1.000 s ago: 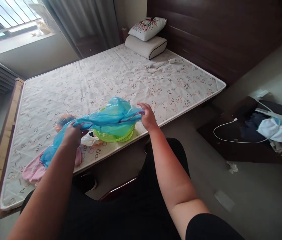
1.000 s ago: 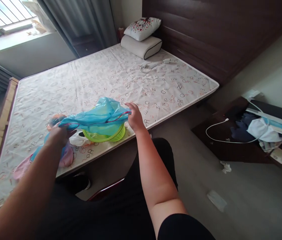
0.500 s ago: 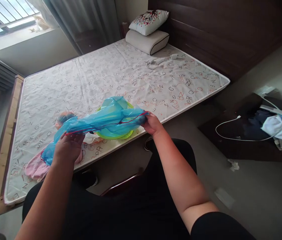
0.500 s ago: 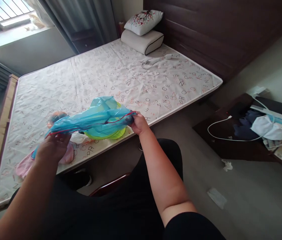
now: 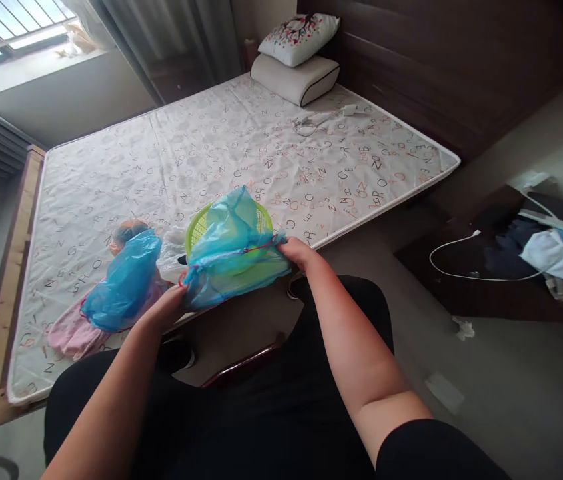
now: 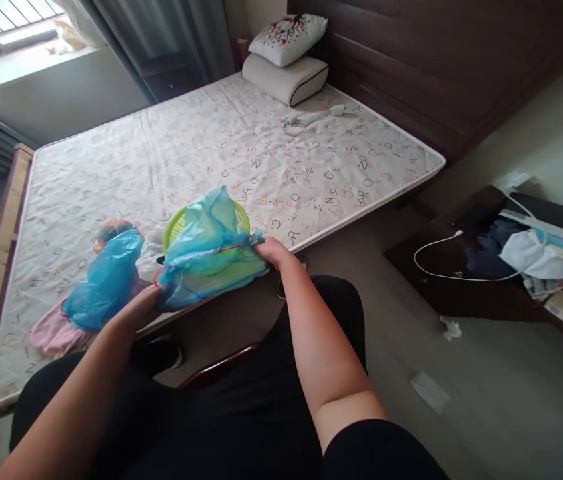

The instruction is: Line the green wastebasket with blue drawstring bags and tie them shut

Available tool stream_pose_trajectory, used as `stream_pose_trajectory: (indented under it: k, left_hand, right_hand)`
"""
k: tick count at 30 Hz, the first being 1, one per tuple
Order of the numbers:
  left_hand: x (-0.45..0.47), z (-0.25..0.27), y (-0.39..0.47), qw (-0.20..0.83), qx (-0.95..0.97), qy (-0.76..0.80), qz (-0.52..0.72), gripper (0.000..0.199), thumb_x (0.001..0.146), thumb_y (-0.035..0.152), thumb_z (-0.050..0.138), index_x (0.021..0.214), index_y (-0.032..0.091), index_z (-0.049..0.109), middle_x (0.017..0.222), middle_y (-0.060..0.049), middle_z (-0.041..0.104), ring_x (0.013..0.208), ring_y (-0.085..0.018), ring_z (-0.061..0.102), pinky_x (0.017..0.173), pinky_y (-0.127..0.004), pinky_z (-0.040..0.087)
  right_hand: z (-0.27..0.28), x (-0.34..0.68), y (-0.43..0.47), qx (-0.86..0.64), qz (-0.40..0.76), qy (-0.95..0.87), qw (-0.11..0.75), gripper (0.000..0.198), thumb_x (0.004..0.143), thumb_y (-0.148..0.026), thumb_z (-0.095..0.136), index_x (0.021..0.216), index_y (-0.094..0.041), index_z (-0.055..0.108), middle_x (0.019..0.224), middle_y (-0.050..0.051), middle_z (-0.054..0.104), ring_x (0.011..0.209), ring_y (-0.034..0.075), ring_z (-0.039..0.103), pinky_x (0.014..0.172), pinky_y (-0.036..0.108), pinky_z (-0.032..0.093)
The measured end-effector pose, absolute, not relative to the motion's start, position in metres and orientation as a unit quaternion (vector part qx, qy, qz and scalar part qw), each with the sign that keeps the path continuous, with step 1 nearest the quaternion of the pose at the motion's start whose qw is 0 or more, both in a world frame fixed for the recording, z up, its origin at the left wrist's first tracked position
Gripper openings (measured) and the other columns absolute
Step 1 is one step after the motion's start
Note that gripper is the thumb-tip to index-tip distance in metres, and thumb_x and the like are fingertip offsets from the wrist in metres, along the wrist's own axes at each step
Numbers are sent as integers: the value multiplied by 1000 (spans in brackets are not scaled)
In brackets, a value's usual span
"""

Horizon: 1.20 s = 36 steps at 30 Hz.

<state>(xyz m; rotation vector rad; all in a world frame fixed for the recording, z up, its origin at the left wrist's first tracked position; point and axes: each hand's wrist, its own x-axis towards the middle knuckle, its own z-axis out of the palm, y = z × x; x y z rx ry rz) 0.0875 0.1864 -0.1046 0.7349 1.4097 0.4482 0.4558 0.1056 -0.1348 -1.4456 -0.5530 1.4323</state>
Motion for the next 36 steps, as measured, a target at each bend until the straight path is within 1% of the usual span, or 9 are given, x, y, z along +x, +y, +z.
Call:
stream_pose_trajectory:
  k: [3, 8, 11, 13, 16, 21, 26, 30, 36]
  left_hand:
    - [80, -119, 189, 629, 380, 646, 207, 29, 69, 24, 86, 95, 14, 76, 82, -9, 73, 62, -21, 67, 52, -29, 55]
    - [88, -108, 229, 486, 459, 658, 347, 43, 67, 26, 78, 109, 19, 73, 82, -1, 69, 63, -14, 61, 54, -22, 50]
    - [107, -93, 259, 394, 545, 639, 373, 48, 66, 18, 70, 115, 18, 73, 90, -4, 72, 68, -15, 64, 58, -22, 50]
    - [123, -86, 275, 382, 583, 610, 378, 54, 64, 13, 65, 118, 18, 72, 106, -9, 76, 83, -18, 70, 68, -24, 54]
    - [146, -81, 290, 382, 626, 581, 353, 53, 64, 13, 63, 115, 19, 74, 115, -10, 77, 99, -22, 72, 81, -28, 57]
    - [163, -73, 295, 376, 592, 619, 354, 26, 72, 23, 61, 92, 16, 76, 74, -2, 65, 68, -17, 58, 61, -25, 47]
    - [165, -64, 286, 426, 546, 646, 320, 12, 77, 24, 70, 86, 16, 70, 64, 3, 54, 58, -12, 47, 52, -23, 38]
    - [169, -62, 280, 489, 526, 642, 268, 16, 78, 26, 75, 89, 16, 72, 66, -1, 60, 58, -17, 58, 53, -27, 47]
    - [167, -62, 279, 625, 447, 627, 131, 27, 76, 31, 88, 92, 16, 73, 78, -7, 73, 78, -27, 75, 64, -33, 61]
  right_hand:
    - [-143, 459, 114, -628, 514, -243, 531, 18, 77, -32, 77, 89, -21, 70, 83, 2, 74, 75, 18, 68, 69, 28, 54]
    - [-139, 459, 152, -605, 388, -177, 673, 18, 79, -29, 61, 95, -24, 56, 82, -4, 64, 70, 13, 59, 68, 23, 49]
    - [-128, 458, 174, -600, 358, -229, 677, 20, 83, -33, 59, 101, -24, 58, 93, -1, 67, 84, 15, 64, 77, 25, 52]
    - [-121, 460, 182, -607, 361, -279, 651, 24, 84, -34, 59, 106, -24, 60, 101, 1, 69, 91, 17, 66, 80, 27, 53]
    - [-108, 466, 185, -604, 404, -361, 585, 26, 79, -28, 61, 104, -22, 66, 99, 1, 70, 89, 18, 64, 79, 28, 52]
    - [-81, 473, 174, -657, 392, -417, 491, 12, 73, -21, 64, 85, -21, 63, 82, 1, 65, 74, 17, 56, 67, 29, 46]
    - [-83, 461, 170, -663, 460, -382, 451, 6, 76, -20, 67, 77, -22, 61, 68, 1, 59, 61, 15, 49, 57, 29, 40]
    - [-98, 448, 173, -617, 510, -345, 489, 12, 82, -24, 63, 70, -22, 60, 64, 1, 58, 60, 15, 49, 57, 29, 42]
    - [-104, 443, 176, -564, 590, -312, 486, 13, 77, -27, 77, 71, -21, 66, 65, 2, 63, 60, 16, 55, 57, 29, 47]
